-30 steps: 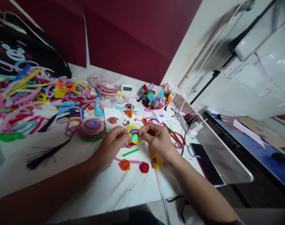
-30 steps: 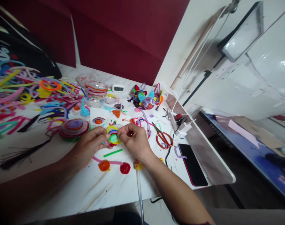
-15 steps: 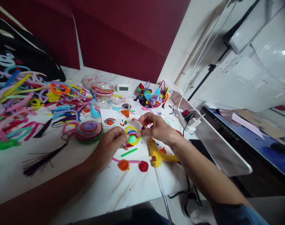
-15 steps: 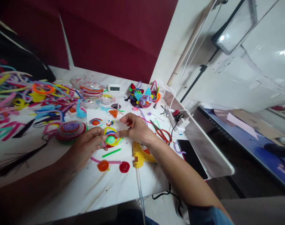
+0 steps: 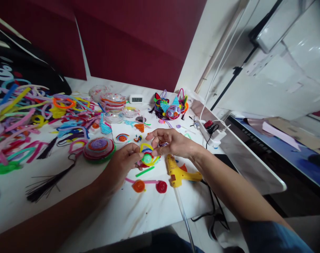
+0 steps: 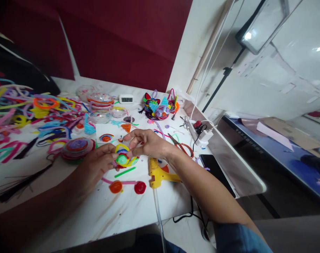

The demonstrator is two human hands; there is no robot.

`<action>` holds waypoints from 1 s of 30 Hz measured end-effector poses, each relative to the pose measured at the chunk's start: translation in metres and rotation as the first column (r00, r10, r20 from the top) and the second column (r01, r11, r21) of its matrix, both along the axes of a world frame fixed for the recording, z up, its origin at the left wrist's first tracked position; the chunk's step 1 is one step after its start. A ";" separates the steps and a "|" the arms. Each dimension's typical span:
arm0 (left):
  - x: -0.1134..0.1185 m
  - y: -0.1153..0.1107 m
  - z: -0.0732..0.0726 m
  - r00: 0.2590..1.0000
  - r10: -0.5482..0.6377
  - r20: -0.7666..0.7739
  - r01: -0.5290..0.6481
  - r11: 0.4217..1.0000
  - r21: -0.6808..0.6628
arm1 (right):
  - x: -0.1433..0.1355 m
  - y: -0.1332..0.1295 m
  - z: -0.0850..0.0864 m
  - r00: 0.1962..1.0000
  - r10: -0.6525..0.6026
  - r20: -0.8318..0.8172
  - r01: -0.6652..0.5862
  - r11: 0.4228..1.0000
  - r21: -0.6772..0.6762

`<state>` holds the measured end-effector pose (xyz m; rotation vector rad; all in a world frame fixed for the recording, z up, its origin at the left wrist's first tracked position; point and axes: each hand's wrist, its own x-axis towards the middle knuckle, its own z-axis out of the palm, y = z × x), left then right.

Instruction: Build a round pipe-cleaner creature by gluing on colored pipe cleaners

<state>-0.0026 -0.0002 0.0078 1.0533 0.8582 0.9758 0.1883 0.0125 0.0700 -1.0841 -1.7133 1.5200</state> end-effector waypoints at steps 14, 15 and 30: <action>-0.002 0.002 0.004 0.998 -0.054 -0.038 0.054 0.999 -0.005 | 0.005 0.003 -0.014 0.977 0.046 -0.207 -0.071 0.991 -0.113; -0.002 0.002 0.004 0.998 -0.053 -0.043 0.053 0.999 -0.005 | 0.006 0.004 -0.016 0.972 0.051 -0.231 -0.081 0.989 -0.123; 0.000 -0.001 0.008 0.999 -0.023 -0.034 0.022 0.999 -0.046 | 0.003 0.002 -0.014 0.965 -0.028 -0.259 -0.016 0.986 -0.167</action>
